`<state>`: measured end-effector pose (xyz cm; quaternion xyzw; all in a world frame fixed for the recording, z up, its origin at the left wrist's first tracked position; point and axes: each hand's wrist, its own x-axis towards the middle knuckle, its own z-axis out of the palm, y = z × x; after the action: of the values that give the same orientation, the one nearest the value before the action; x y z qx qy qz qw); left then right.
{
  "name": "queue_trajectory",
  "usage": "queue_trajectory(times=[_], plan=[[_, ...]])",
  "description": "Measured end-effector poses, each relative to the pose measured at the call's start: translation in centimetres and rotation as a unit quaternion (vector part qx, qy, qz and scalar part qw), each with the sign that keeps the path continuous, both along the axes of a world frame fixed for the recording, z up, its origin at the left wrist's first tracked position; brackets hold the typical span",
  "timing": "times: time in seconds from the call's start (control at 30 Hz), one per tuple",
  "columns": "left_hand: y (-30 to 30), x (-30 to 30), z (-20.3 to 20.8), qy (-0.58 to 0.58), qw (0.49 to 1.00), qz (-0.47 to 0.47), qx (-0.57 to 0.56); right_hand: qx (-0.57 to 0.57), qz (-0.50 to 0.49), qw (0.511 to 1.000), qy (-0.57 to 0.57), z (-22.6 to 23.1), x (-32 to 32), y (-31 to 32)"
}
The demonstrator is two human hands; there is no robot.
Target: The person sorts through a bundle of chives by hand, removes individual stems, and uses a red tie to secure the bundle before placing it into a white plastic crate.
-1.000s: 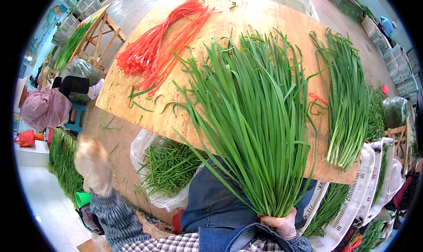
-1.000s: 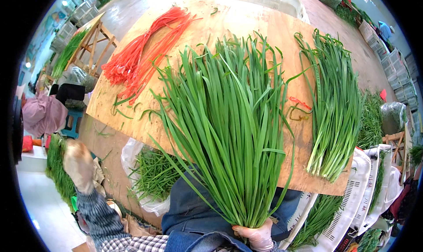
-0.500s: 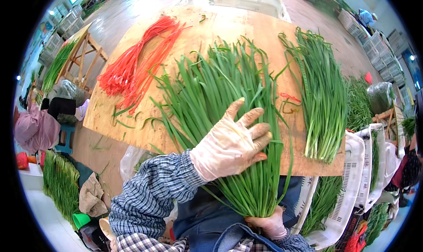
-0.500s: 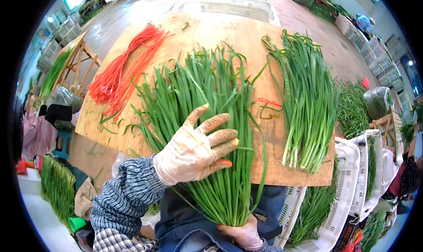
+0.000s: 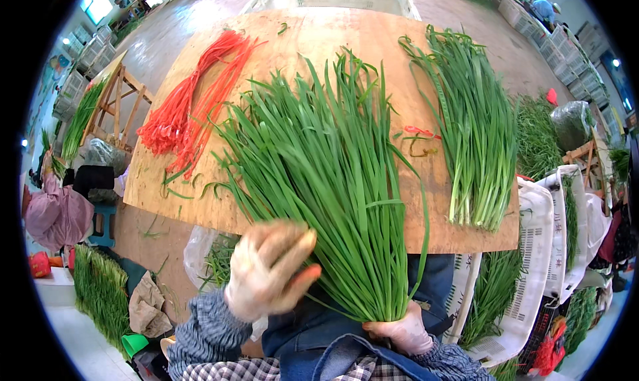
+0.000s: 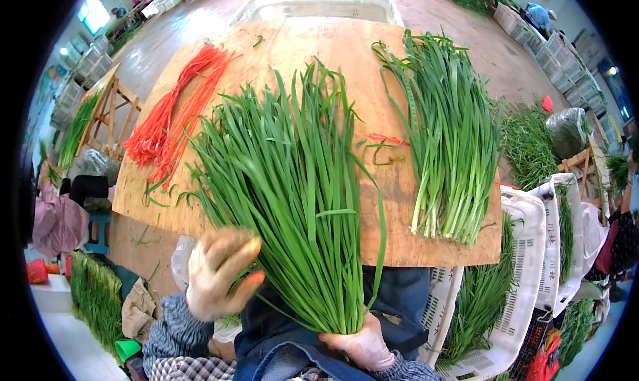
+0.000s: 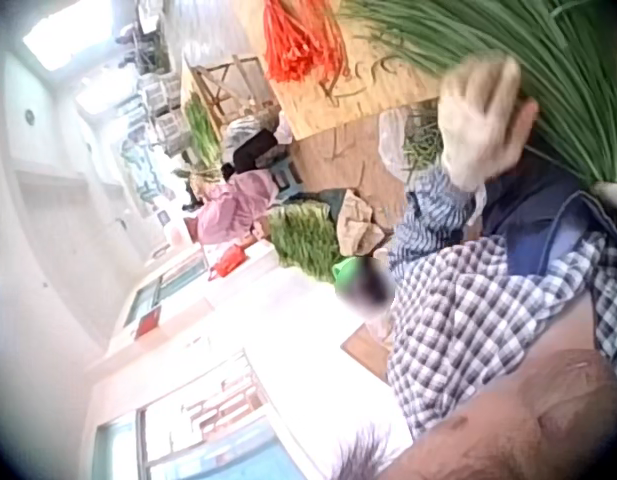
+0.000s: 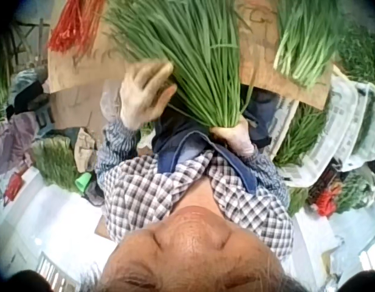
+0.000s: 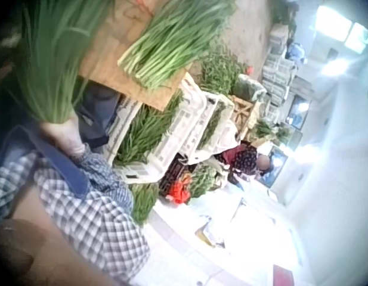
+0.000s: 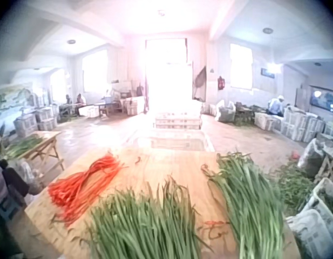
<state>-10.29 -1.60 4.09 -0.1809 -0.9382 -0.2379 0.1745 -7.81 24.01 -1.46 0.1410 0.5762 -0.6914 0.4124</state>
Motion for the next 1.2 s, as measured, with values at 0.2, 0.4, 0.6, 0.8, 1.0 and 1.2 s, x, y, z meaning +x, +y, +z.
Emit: queue_trajectory(times=[0.2,0.4,0.6,0.8,1.0,1.2], plan=[[1.5,7.3,-4.0,-0.500,0.810,-0.069,0.297,-0.016,-0.001,0.999,-0.036,1.3,-0.3,-0.5],[5.4,5.9,-4.7,-0.428,0.676,-0.062,0.597,-0.108,0.012,0.993,-0.048,4.1,-0.6,-1.4],[4.2,2.9,4.4,-0.284,0.670,-0.004,0.686,-0.229,0.024,0.973,0.024,8.1,-1.2,-5.6],[1.8,3.8,2.7,-0.356,0.618,0.096,0.695,-0.267,0.038,0.961,-0.062,2.8,2.4,-9.1],[1.5,5.4,-2.3,-0.423,0.544,0.133,0.712,-0.222,0.068,0.968,-0.100,-0.3,3.6,-8.5],[1.2,6.7,-3.5,-0.421,0.556,0.126,0.706,-0.157,-0.003,0.987,0.023,-1.3,-0.8,-7.2]])
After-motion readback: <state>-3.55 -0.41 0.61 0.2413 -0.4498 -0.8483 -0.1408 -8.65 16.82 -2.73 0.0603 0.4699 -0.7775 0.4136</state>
